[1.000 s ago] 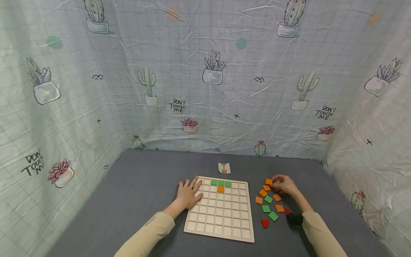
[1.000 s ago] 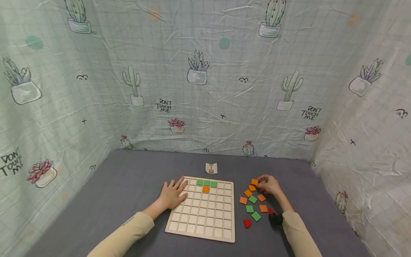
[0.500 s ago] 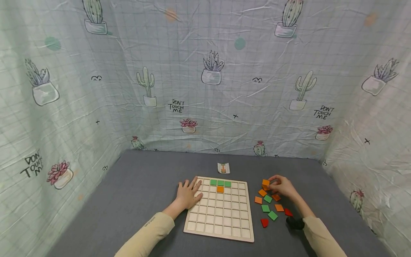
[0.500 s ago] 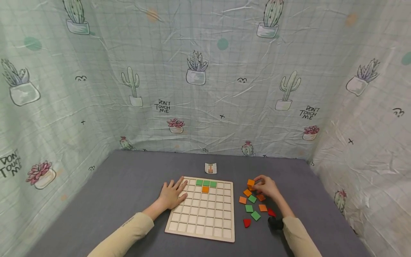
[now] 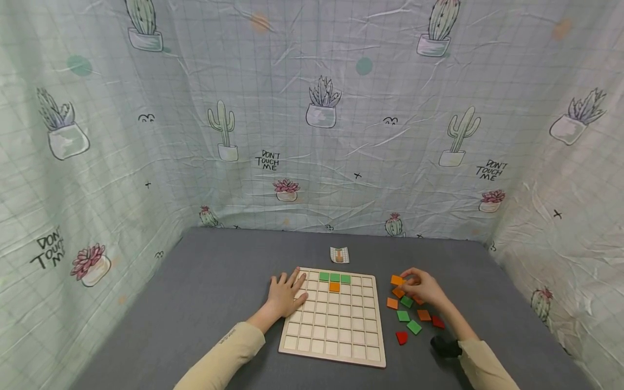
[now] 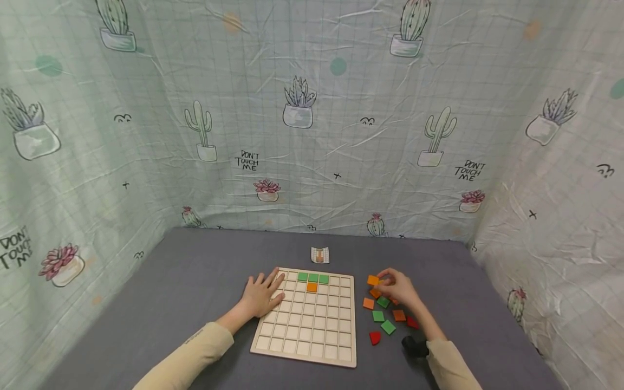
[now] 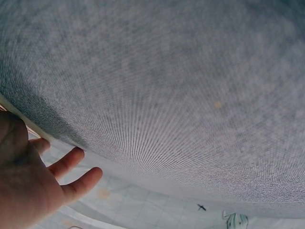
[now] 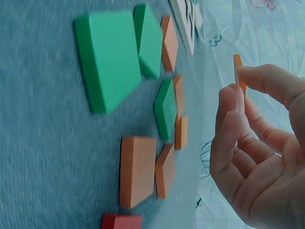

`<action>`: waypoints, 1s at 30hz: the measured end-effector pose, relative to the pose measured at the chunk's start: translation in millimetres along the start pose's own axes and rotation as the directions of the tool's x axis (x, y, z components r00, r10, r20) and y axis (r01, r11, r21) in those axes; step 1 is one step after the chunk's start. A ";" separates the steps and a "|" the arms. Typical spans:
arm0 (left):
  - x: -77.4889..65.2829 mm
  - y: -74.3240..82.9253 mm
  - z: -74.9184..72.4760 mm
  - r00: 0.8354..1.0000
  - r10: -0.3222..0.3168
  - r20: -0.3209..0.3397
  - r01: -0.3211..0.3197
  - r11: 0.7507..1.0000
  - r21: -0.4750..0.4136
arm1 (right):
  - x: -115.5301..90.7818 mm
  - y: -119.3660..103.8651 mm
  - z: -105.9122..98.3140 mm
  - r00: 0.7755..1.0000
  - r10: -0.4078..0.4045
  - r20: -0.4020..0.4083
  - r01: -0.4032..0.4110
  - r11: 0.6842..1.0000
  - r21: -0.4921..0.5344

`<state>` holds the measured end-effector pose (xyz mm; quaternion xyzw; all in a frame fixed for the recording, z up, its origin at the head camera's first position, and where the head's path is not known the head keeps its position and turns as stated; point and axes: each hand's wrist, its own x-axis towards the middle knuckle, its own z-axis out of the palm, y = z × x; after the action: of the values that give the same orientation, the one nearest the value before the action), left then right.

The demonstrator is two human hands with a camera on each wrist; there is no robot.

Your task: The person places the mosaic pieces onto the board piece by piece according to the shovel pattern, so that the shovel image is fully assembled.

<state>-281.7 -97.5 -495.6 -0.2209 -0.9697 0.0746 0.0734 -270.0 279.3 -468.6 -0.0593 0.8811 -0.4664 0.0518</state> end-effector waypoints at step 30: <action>0.5 -0.4 2.1 1.000 -0.004 -0.006 0.004 1.000 -0.014 | -5.1 -26.8 47.7 0.987 -0.118 0.112 0.105 0.988 0.114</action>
<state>-282.8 -97.9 -497.6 -0.2195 -0.9704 0.0670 0.0750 -256.5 226.2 -472.9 -0.1332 0.8453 -0.5111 0.0806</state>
